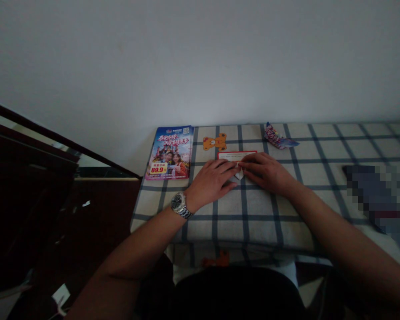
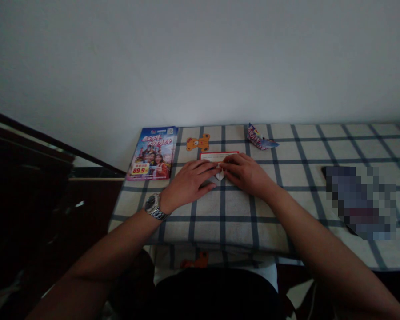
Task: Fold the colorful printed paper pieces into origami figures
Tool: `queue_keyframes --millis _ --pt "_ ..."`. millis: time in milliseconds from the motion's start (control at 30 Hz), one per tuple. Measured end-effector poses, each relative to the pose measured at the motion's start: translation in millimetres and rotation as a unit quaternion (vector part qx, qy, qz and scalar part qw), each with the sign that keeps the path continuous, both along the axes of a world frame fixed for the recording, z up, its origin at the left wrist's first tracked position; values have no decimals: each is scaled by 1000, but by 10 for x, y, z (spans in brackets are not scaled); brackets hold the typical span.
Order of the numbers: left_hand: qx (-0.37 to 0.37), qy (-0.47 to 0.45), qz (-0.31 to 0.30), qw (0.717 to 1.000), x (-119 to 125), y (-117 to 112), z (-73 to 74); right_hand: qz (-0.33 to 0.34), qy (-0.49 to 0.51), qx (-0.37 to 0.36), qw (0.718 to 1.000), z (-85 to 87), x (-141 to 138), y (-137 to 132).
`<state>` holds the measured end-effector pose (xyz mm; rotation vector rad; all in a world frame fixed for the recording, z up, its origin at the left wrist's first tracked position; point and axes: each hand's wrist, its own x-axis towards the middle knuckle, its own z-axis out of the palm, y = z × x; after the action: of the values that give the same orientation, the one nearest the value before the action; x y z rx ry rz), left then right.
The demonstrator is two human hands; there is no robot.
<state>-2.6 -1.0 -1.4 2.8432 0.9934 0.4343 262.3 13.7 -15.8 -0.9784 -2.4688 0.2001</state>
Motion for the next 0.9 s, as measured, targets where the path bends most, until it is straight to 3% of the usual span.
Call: queue_keyframes --millis 900 --pt "-5 -2 -7 1000 -3 13 -44 17 6 -11 1000 -26 30 22"
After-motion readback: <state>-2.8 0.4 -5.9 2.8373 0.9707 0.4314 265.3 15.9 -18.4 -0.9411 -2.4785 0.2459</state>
